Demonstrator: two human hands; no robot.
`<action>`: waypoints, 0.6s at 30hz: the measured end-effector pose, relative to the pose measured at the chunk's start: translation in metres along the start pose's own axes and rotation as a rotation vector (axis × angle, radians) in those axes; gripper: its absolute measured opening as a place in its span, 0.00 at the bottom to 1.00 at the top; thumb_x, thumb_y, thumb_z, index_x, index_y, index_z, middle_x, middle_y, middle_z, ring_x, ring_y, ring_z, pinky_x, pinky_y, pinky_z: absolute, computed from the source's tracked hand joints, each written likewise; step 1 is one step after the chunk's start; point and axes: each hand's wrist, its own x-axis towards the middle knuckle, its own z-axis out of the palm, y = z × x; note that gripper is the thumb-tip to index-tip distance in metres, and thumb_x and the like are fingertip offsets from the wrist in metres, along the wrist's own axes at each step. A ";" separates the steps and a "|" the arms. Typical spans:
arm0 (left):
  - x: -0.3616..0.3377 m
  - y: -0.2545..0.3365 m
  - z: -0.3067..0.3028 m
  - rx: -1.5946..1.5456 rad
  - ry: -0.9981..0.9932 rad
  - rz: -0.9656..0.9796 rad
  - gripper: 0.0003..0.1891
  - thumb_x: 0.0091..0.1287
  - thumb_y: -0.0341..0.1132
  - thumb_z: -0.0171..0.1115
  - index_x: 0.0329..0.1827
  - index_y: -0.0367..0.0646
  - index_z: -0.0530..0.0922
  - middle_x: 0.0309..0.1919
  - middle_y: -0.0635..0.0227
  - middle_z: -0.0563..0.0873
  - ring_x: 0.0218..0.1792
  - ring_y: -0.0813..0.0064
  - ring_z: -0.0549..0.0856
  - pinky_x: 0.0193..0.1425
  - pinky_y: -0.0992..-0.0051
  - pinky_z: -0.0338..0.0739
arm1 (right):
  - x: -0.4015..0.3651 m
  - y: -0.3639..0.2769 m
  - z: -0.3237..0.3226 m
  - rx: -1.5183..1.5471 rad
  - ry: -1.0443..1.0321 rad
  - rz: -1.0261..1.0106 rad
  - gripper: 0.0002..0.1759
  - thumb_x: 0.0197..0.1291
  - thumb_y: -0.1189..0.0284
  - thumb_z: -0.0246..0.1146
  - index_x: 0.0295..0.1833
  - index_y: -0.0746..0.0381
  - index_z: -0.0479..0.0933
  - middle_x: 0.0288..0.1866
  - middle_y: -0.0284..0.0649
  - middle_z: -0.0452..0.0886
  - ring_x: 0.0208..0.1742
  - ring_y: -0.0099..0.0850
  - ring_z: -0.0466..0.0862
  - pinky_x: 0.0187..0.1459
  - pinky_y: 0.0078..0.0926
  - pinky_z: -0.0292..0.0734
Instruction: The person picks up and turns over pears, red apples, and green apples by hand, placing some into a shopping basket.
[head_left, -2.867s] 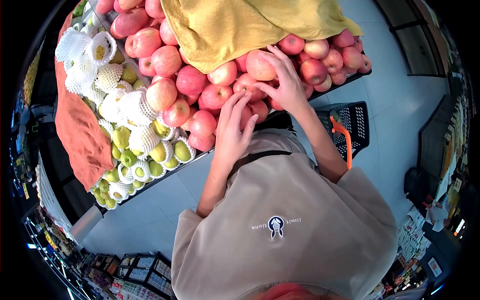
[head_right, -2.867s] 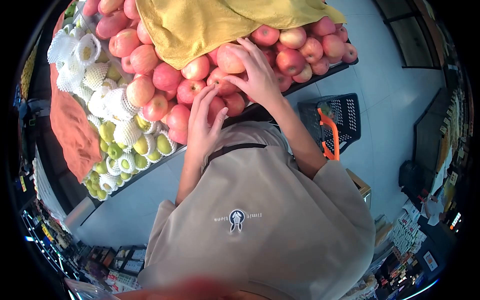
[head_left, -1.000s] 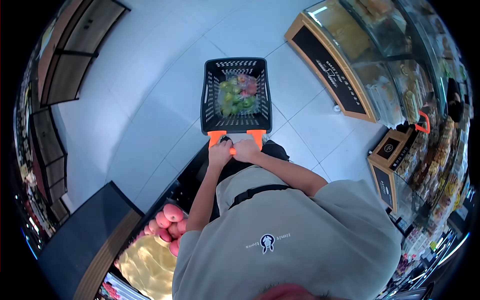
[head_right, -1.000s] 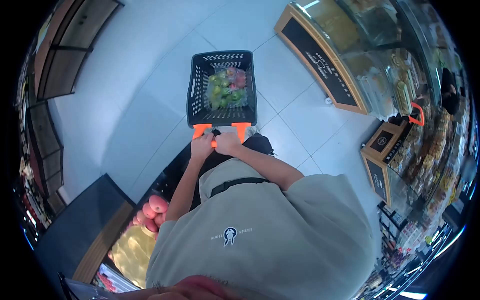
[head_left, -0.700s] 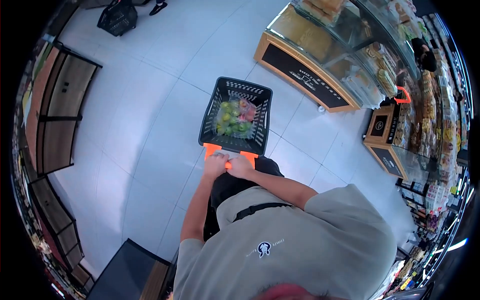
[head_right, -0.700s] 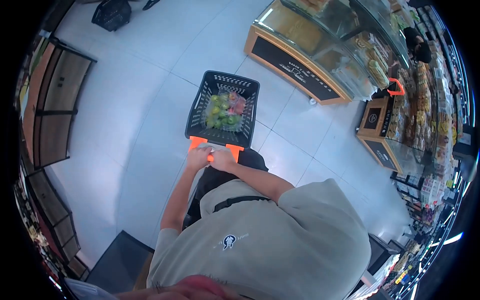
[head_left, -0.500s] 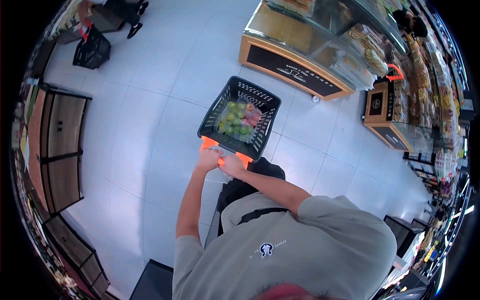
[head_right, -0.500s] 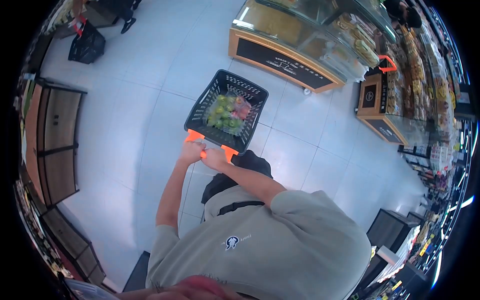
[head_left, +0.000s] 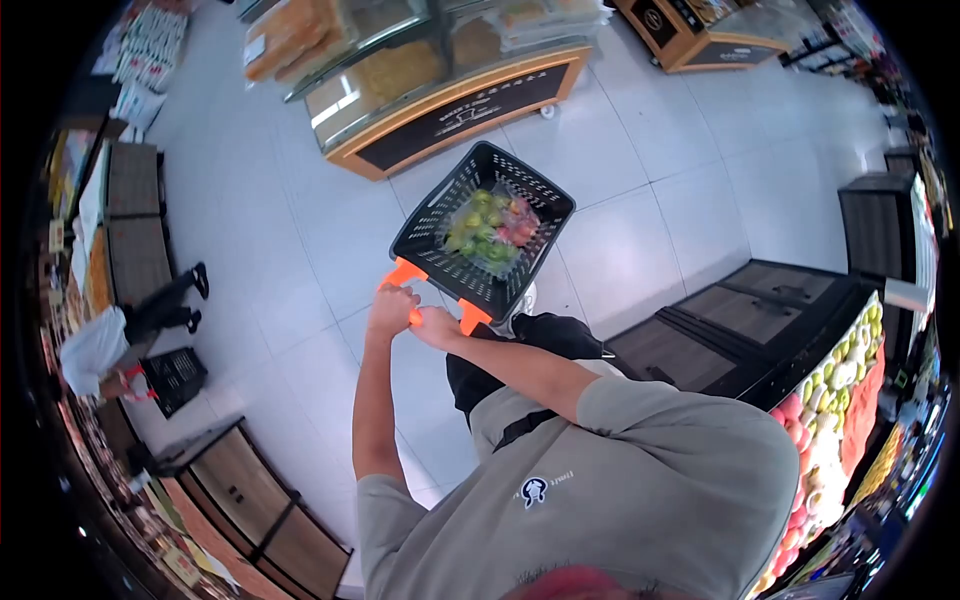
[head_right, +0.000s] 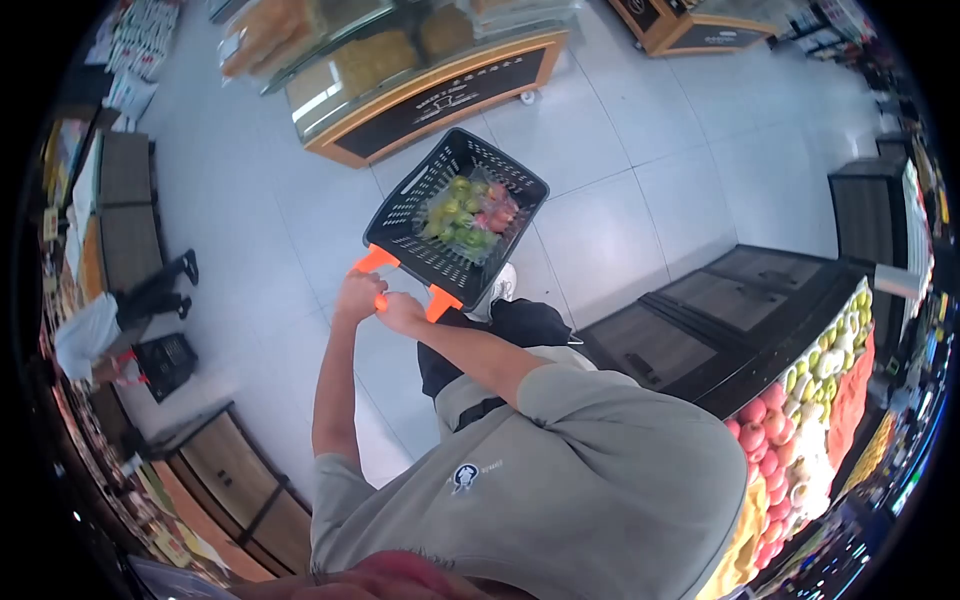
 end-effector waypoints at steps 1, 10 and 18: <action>0.008 -0.002 -0.006 -0.004 0.019 0.036 0.03 0.48 0.32 0.64 0.26 0.53 0.84 0.25 0.73 0.84 0.32 0.70 0.86 0.42 0.67 0.77 | 0.001 -0.006 -0.007 0.067 0.020 0.026 0.18 0.59 0.59 0.59 0.44 0.61 0.83 0.44 0.53 0.86 0.48 0.53 0.84 0.48 0.49 0.79; 0.158 -0.035 -0.066 0.100 -0.049 0.454 0.05 0.49 0.32 0.64 0.28 0.53 0.86 0.28 0.71 0.84 0.35 0.70 0.86 0.45 0.67 0.77 | 0.056 -0.009 -0.071 0.299 0.437 0.063 0.17 0.59 0.59 0.62 0.41 0.62 0.82 0.37 0.52 0.85 0.42 0.53 0.84 0.44 0.48 0.78; 0.312 0.017 -0.096 0.212 -0.014 0.892 0.02 0.52 0.32 0.64 0.25 0.52 0.84 0.28 0.70 0.86 0.34 0.70 0.87 0.43 0.67 0.76 | 0.083 0.023 -0.160 0.398 0.985 0.191 0.14 0.55 0.61 0.65 0.39 0.62 0.82 0.31 0.52 0.85 0.36 0.52 0.85 0.38 0.47 0.79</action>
